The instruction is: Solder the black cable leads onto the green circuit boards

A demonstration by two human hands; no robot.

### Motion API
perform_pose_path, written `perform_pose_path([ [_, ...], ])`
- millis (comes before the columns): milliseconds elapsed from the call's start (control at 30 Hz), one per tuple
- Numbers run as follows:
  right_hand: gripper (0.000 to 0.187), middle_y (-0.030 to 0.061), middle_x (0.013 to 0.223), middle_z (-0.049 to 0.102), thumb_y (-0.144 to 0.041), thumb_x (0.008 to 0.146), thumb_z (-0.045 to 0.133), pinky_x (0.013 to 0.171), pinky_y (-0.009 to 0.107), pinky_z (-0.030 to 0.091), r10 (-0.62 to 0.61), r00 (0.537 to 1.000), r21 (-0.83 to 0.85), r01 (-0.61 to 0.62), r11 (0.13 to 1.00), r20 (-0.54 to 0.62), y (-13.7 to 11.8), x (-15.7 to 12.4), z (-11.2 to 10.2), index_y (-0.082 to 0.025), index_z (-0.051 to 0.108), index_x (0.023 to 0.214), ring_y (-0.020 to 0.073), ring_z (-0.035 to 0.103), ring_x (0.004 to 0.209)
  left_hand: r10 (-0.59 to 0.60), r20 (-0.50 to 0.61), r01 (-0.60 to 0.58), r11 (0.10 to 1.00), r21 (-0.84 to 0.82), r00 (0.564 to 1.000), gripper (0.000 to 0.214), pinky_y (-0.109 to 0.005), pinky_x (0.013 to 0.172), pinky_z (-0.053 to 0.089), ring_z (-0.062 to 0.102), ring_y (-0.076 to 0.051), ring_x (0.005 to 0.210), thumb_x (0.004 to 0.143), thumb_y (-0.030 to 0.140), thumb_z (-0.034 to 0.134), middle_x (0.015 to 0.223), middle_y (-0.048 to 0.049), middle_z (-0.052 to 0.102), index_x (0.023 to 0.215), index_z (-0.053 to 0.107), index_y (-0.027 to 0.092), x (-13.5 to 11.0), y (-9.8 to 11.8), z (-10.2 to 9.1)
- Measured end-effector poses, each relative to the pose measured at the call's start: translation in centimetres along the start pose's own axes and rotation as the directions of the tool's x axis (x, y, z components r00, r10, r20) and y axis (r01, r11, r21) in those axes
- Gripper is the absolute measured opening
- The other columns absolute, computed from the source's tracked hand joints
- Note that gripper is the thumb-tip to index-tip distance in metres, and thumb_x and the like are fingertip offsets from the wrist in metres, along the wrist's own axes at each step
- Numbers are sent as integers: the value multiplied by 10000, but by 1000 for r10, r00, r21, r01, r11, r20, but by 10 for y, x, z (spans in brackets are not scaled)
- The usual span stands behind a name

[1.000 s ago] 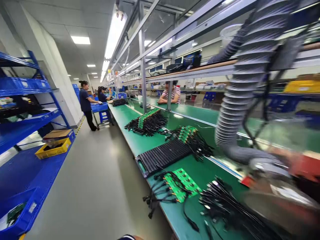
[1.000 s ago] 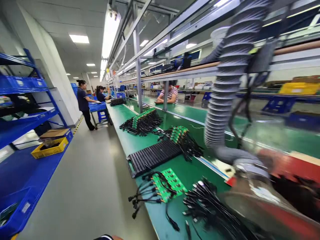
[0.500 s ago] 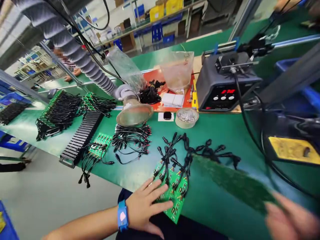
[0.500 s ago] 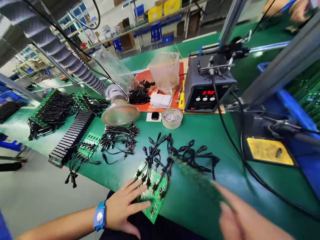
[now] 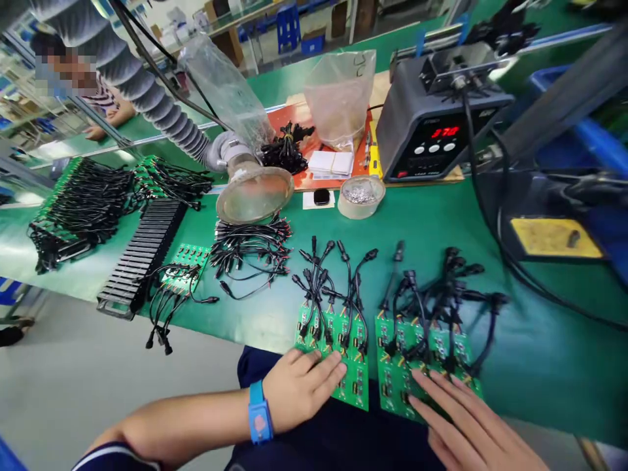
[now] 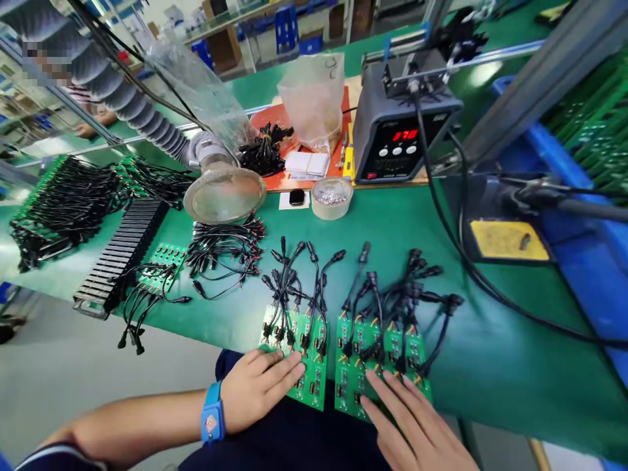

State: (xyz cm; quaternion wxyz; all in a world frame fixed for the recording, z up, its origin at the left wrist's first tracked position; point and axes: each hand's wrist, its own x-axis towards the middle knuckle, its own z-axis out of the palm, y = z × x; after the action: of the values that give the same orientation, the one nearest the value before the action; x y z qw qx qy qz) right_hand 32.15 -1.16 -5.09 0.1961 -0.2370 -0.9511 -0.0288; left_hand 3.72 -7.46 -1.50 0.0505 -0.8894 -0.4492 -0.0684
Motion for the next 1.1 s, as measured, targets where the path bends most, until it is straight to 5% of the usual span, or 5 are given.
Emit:
perform_pose_path([
  [133, 430, 111, 1264, 482, -102, 822, 392, 925, 447, 422, 103, 993, -114, -96, 989, 55, -25, 20, 2, -145, 442, 1247, 259, 492, 1106, 102, 95, -112, 987, 113, 990, 365, -347, 825, 474, 587, -214, 978, 896, 144, 373, 1275, -158, 495, 1235, 470, 50, 5, 0, 0],
  [533, 459, 142, 1202, 529, -14, 719, 445, 832, 395, 510, 7, 965, -192, 45, 980, 261, -24, 36, -11, -65, 525, 1168, 279, 519, 1051, 218, 341, -234, 972, 5, 914, 368, -294, 564, 512, 640, -205, 775, 818, 78, 470, 1163, -204, 568, 1178, 512, 16, 31, -11, -23],
  [700, 454, 71, 1142, 583, -35, 721, 431, 733, 293, 534, 32, 958, -95, -5, 996, 285, -15, 49, -23, -129, 555, 1147, 200, 569, 940, 212, 375, -211, 976, -44, 902, 422, -303, 598, 501, 630, -210, 779, 779, 129, 518, 1146, -200, 576, 1187, 495, 25, 37, -17, -30],
  [900, 422, 24, 903, 664, -92, 716, 439, 621, 252, 521, 61, 929, 66, -91, 994, 364, 2, 70, -39, -193, 600, 1093, 157, 609, 745, 121, 433, -49, 983, -175, 893, 386, -272, 560, 440, 624, -215, 662, 706, 309, 583, 699, -45, 672, 1081, 615, 223, 54, -37, -40],
  [1100, 264, -48, 950, 660, -230, 838, 446, 661, 180, 506, 91, 957, 183, -145, 972, 275, 44, 87, -70, -266, 650, 1002, 109, 627, 794, 205, 465, 26, 897, -442, 861, 345, -172, 638, 434, 623, -116, 732, 742, 150, 532, 869, 10, 690, 1063, 629, 229, 68, -59, -64],
])
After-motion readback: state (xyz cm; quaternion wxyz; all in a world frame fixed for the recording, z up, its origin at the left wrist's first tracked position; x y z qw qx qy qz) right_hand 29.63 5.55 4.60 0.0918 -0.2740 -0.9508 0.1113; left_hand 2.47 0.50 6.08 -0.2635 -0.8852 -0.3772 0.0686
